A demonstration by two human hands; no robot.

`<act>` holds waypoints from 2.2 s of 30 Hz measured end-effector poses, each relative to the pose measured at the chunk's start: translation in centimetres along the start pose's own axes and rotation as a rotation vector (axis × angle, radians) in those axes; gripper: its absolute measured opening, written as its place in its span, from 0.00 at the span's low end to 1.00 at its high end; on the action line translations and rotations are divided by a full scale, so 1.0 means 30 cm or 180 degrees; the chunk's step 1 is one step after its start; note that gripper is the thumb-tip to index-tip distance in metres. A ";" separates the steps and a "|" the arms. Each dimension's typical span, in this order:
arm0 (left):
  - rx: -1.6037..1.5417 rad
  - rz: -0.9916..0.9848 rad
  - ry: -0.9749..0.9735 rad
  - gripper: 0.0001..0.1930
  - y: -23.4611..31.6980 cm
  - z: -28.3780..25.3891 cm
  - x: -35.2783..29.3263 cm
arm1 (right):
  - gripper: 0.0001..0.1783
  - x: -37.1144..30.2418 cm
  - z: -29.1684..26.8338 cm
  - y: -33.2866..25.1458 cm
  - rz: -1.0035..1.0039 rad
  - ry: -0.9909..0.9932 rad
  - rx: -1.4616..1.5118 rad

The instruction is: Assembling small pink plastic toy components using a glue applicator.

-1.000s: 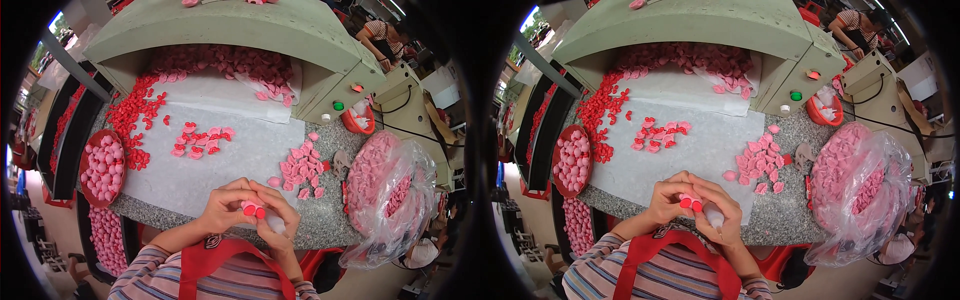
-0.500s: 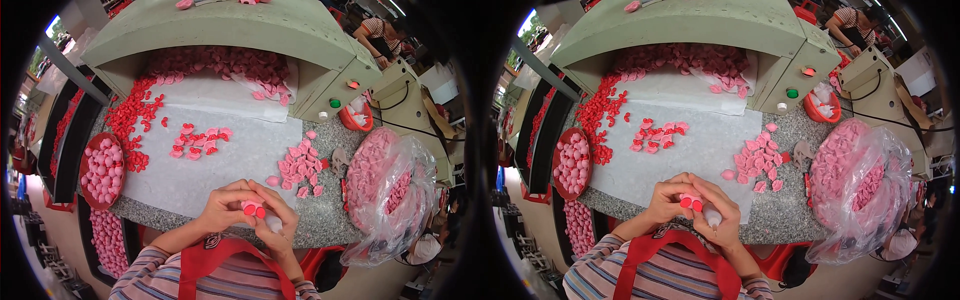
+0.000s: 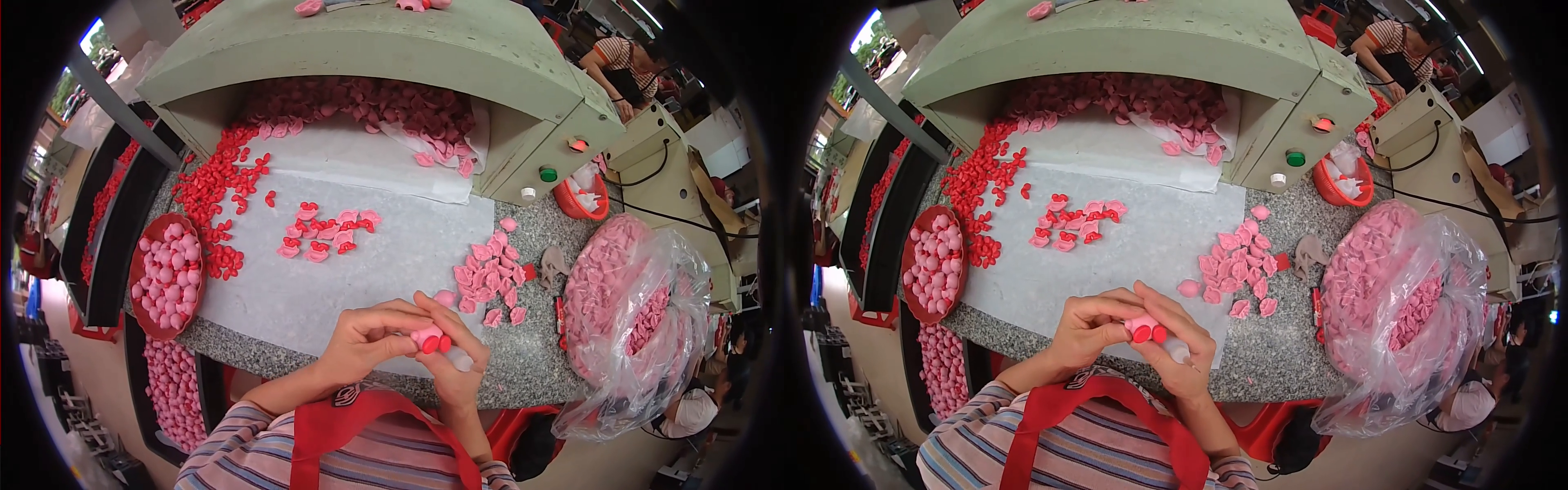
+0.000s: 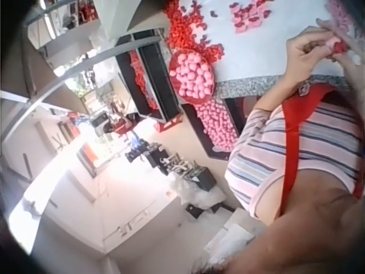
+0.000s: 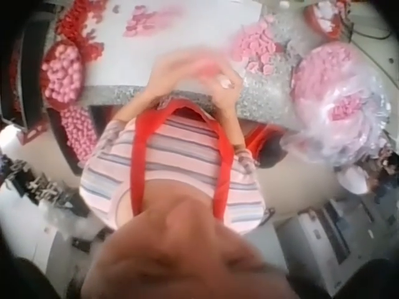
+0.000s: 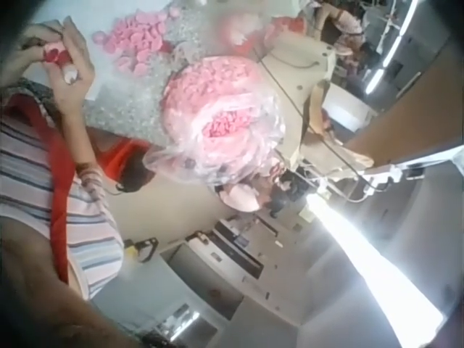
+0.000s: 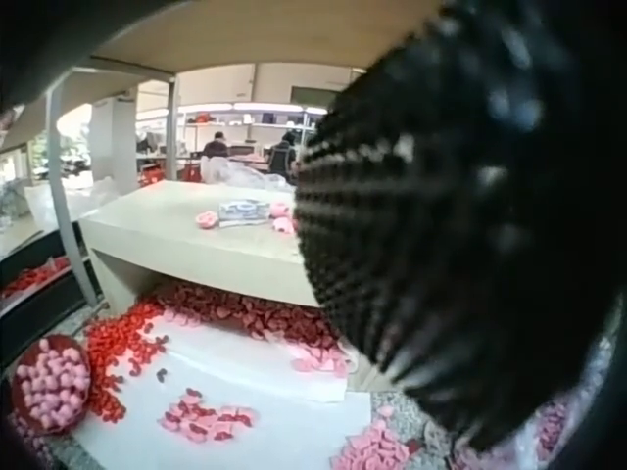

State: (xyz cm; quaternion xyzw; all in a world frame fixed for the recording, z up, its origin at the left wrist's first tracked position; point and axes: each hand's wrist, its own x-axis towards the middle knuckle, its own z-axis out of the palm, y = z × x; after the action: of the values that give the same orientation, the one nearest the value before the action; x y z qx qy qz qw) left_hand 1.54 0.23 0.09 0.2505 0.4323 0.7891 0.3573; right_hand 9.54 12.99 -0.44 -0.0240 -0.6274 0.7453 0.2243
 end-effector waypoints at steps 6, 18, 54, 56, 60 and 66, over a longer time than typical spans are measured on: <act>-0.0848 -0.0004 0.0015 0.10 -0.029 0.015 -0.009 | 0.24 -0.013 0.013 0.003 -0.0253 0.0138 -0.0186; -0.1670 -0.0423 0.0344 0.04 -0.045 0.035 -0.010 | 0.18 0.006 0.040 -0.027 -0.0791 0.0398 -0.1578; -0.1307 -0.1329 0.0541 0.15 -0.001 -0.056 0.019 | 0.11 0.055 0.008 -0.051 0.1542 0.0362 0.0457; -0.1302 -0.1324 0.0518 0.15 -0.007 -0.060 0.016 | 0.11 0.057 0.005 -0.050 0.1549 0.0365 0.0508; -0.1180 -0.1328 0.0624 0.15 -0.014 -0.067 0.011 | 0.11 0.061 -0.006 -0.044 0.1648 0.0302 0.0592; -0.0935 -0.1266 0.0530 0.15 -0.007 -0.071 0.012 | 0.12 0.051 -0.007 -0.032 0.1497 0.0226 0.0632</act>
State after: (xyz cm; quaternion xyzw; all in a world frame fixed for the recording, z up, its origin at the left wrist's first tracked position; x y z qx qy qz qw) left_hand -0.12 -0.48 -1.11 0.0402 0.3816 0.7755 0.5013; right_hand 8.52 13.87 0.80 -0.1731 -0.5200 0.8337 0.0679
